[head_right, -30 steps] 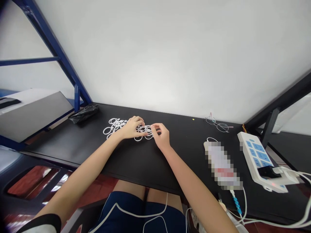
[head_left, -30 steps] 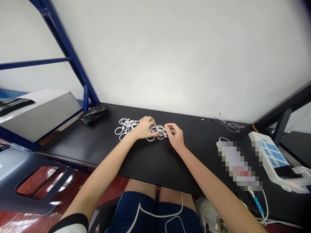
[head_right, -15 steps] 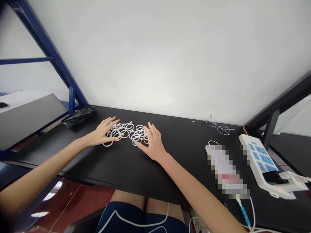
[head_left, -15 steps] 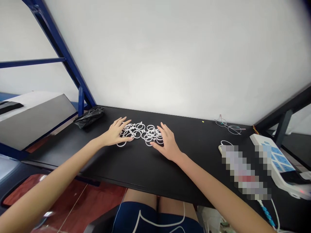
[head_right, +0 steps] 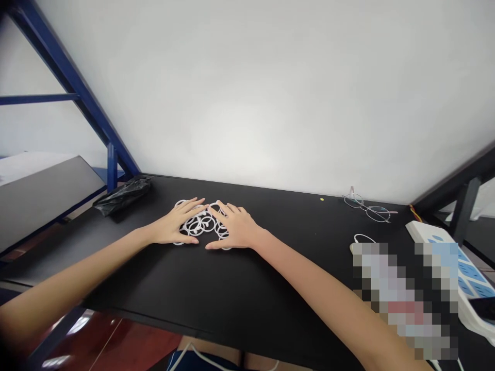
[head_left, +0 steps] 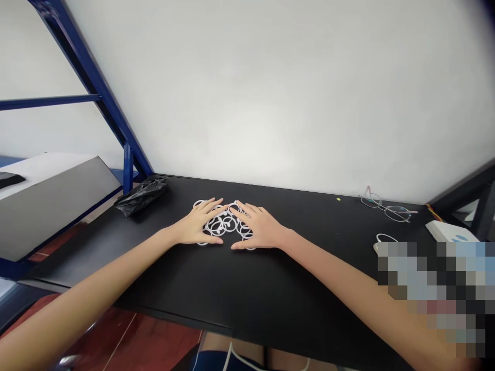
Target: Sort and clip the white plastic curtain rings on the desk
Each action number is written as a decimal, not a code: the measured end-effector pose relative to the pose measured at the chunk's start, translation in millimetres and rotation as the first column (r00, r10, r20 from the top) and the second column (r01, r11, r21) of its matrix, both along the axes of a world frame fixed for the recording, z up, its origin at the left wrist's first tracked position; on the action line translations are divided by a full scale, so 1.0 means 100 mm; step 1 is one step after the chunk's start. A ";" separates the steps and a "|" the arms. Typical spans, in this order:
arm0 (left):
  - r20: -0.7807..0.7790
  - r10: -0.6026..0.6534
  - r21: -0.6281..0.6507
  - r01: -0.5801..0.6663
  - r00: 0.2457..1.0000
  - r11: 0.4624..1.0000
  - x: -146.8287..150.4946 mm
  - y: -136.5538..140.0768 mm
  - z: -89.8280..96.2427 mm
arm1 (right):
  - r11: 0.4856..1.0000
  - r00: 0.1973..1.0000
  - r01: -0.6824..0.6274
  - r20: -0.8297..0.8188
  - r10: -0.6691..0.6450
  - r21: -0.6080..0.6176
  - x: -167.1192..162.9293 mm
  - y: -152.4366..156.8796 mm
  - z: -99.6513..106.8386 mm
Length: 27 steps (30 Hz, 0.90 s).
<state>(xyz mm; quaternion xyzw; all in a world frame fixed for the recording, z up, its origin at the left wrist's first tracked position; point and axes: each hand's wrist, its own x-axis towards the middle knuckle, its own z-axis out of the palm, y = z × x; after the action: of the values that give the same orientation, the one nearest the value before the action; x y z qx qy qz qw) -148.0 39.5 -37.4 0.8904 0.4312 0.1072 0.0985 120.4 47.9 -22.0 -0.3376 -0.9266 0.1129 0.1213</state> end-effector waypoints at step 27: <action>0.260 -0.168 0.091 0.149 0.951 0.985 1.71 0.16 -0.09 | 0.890 0.888 0.442 -0.199 -0.416 0.110 0.95 -0.09 -0.09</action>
<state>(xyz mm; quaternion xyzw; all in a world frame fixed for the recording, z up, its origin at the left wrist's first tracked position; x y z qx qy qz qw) 23.2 55.5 -46.3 0.9025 0.3373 0.2327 0.1327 215.6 38.9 -31.4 -0.5130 -0.8210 0.0404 0.2473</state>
